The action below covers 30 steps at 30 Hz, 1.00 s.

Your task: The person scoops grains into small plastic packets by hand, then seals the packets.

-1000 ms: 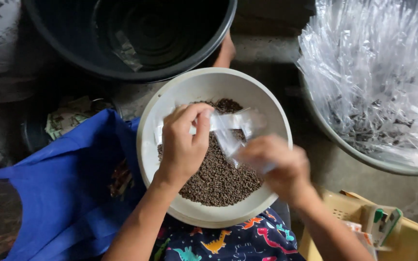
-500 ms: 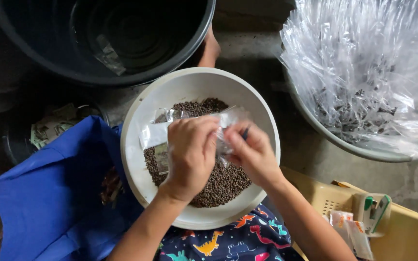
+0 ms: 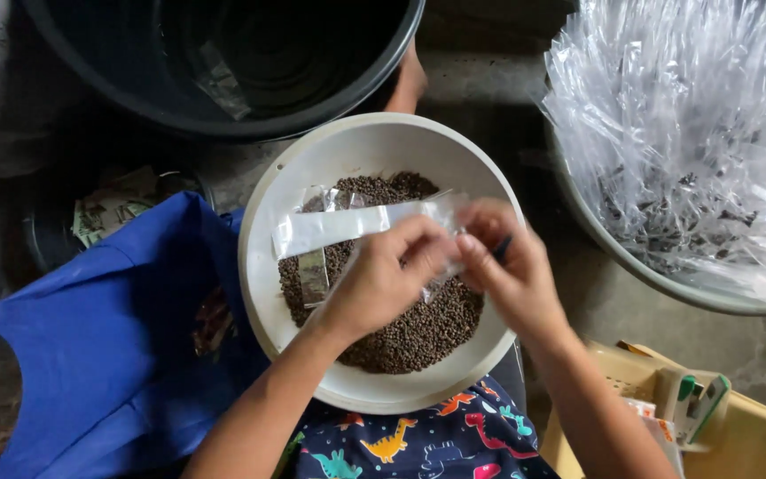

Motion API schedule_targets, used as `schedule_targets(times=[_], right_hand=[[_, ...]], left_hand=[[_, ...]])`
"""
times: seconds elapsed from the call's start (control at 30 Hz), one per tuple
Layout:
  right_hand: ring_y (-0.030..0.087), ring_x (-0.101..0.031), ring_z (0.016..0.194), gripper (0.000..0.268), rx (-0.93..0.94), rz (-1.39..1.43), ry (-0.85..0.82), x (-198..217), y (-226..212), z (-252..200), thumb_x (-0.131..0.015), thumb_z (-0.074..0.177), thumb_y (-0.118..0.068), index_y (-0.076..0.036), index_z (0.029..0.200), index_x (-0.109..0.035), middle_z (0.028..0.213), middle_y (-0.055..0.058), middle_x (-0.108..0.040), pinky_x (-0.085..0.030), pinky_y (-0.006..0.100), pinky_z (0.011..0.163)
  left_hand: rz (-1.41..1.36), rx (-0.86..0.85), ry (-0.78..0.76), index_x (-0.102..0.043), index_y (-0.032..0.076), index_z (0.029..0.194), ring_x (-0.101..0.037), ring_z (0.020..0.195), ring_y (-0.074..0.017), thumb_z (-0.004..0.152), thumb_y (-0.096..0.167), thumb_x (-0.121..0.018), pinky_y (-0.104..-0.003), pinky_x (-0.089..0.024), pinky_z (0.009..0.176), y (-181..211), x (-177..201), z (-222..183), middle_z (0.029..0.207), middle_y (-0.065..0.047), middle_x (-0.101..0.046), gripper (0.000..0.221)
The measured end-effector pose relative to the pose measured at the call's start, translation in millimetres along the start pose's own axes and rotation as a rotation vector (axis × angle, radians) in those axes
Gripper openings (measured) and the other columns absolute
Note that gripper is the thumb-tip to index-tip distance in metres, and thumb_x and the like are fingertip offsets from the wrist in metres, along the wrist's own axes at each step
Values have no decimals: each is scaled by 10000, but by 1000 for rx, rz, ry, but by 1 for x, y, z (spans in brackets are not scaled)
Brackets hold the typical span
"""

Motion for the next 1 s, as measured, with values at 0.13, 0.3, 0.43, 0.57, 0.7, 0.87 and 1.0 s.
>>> schedule_targets(times=[0.13, 0.3, 0.43, 0.57, 0.7, 0.87, 1.0], right_hand=[[205, -588, 555, 204, 27, -273, -55, -5, 24, -31, -659, 989, -240, -45, 1010, -713, 659, 100, -636, -463, 347, 537], [128, -550, 649, 334, 201, -773, -119, 49, 14, -24, -670, 699, 170, -31, 966, -683, 877, 33, -623, -437, 257, 561], [288, -584, 814, 282, 440, -1147, 165, 222, 81, 11, -882, 930, 66, 73, 1136, -690, 1043, 162, -684, -479, 385, 754], [399, -597, 913, 219, 255, -1441, 279, 286, 80, 29, -814, 1073, 72, 81, 1252, -688, 1198, 261, -534, -521, 482, 736], [424, -570, 1080, 460, 488, -1248, 147, 225, 70, 43, -839, 948, 176, 123, 1352, -626, 1268, 290, -585, -491, 501, 904], [337, -638, 959, 272, -266, -441, -113, 36, 45, 16, -595, 863, -130, -72, 1119, -670, 1043, 159, -681, -492, 464, 842], [335, -736, 795, 225, 154, -1104, -532, -13, 93, -3, -728, 876, -343, -212, 1059, -712, 987, 4, -654, -595, 442, 704]], left_hand=[[-69, -138, 231, -640, 71, 933, -621, 866, -256, 844, -202, -500, -339, -502, 788, 13, 52, 28, 887, -108, -665, 319], [-30, -175, 387, -600, 41, 1027, -541, 657, -69, 1024, 29, -577, -186, -482, 571, 22, 69, 32, 861, -47, -648, 26], [279, -99, 201, -668, 21, 967, -598, 729, -136, 875, -77, -600, -258, -498, 633, -12, 40, 14, 922, -55, -700, 151], [740, 362, -350, -760, 147, 934, -560, 699, -137, 901, 173, -706, -308, -496, 780, -75, 12, -22, 827, -25, -685, 68], [872, 362, -339, -782, 124, 842, -560, 755, -196, 896, 138, -731, -432, -406, 923, -104, -4, -42, 818, -31, -643, 75], [703, 369, -182, -728, 184, 915, -696, 878, -309, 901, 230, -710, -440, -502, 806, -78, 19, -33, 858, -71, -708, 51], [72, 457, 5, -690, 47, 1044, -764, 815, -232, 930, 81, -650, -349, -615, 751, -46, 47, -39, 929, -160, -775, 126]])
Point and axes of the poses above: each hand's wrist, its own z-axis towards the middle knuckle, its own x-axis out of the back of the hand, y = z × x, the point moved 3 cm from there along z, towards the middle knuckle
